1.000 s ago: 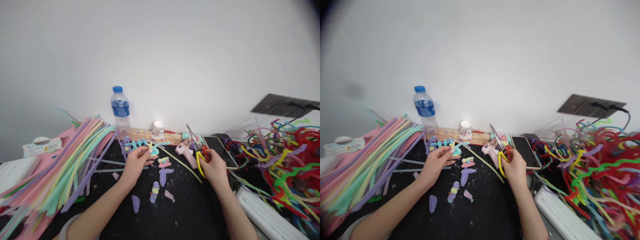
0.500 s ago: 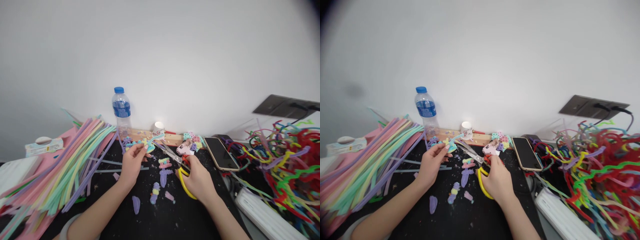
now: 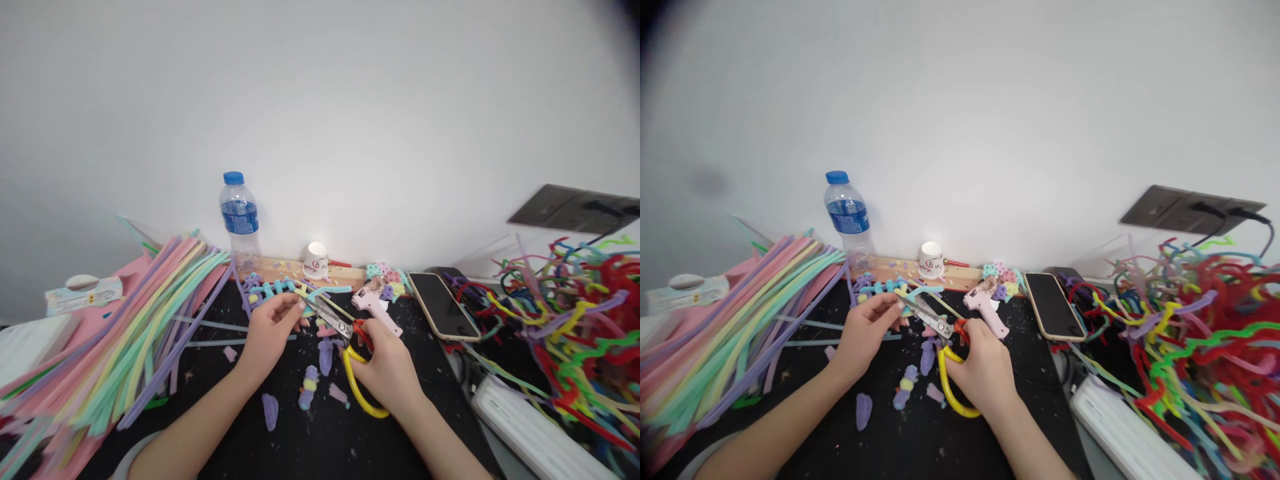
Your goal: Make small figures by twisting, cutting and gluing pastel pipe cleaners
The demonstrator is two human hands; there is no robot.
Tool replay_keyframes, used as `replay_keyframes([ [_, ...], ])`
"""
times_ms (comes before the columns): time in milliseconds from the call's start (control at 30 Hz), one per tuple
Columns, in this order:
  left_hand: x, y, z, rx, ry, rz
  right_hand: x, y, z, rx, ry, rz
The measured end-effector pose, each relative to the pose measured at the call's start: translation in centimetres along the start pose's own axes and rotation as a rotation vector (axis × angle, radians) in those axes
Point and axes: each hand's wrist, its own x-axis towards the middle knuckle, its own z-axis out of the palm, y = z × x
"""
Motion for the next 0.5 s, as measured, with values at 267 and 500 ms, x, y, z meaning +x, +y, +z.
replay_keyframes([
  [267,0.1,0.2,-0.1,-0.017,-0.026,-0.033,0.4,0.9,-0.4,-0.035,0.085,-0.047],
  [500,0.4,-0.1,-0.2,-0.059,0.015,-0.054,0.5,1.1,-0.7,-0.016,0.094,-0.063],
])
